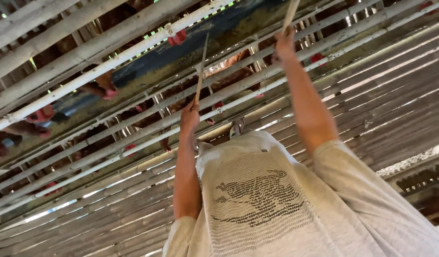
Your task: Spreading chicken feed along a feeding trough using wooden sticks in a poultry barn
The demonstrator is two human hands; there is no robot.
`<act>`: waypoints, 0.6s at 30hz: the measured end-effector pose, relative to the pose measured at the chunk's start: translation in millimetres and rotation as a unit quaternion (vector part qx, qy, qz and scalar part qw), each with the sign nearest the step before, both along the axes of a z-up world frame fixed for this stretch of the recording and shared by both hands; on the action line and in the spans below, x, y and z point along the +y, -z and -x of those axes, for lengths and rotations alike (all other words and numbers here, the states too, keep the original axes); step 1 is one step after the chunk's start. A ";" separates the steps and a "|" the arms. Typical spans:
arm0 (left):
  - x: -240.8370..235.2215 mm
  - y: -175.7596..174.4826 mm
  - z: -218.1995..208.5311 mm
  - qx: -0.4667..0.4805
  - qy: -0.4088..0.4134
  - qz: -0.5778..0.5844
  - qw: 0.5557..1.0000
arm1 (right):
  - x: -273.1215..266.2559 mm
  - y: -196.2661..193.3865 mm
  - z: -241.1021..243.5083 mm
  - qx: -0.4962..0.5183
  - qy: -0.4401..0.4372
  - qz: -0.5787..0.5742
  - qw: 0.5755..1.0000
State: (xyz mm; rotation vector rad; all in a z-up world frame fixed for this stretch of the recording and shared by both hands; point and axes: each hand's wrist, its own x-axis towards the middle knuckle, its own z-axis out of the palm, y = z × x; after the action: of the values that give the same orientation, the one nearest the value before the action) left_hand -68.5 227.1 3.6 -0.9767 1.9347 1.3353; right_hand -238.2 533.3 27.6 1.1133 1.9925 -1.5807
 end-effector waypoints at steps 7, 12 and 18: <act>-0.8 11.2 0.3 0.004 0.040 0.015 0.999 | -31.8 -9.2 -38.6 0.013 -0.048 0.015 0.999; -1.2 1.1 -1.6 0.010 0.023 0.004 1.000 | -15.4 -4.6 -22.1 0.000 -0.048 0.007 0.999; 2.3 -2.1 -3.1 0.028 0.034 0.009 0.999 | -19.0 -29.3 -31.7 -0.021 -0.053 0.000 0.998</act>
State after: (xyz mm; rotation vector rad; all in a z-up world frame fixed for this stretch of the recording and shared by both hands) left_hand -65.4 229.4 5.7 -0.8834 2.0076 1.3221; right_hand -206.5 514.4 57.0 1.0135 1.9901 -1.4928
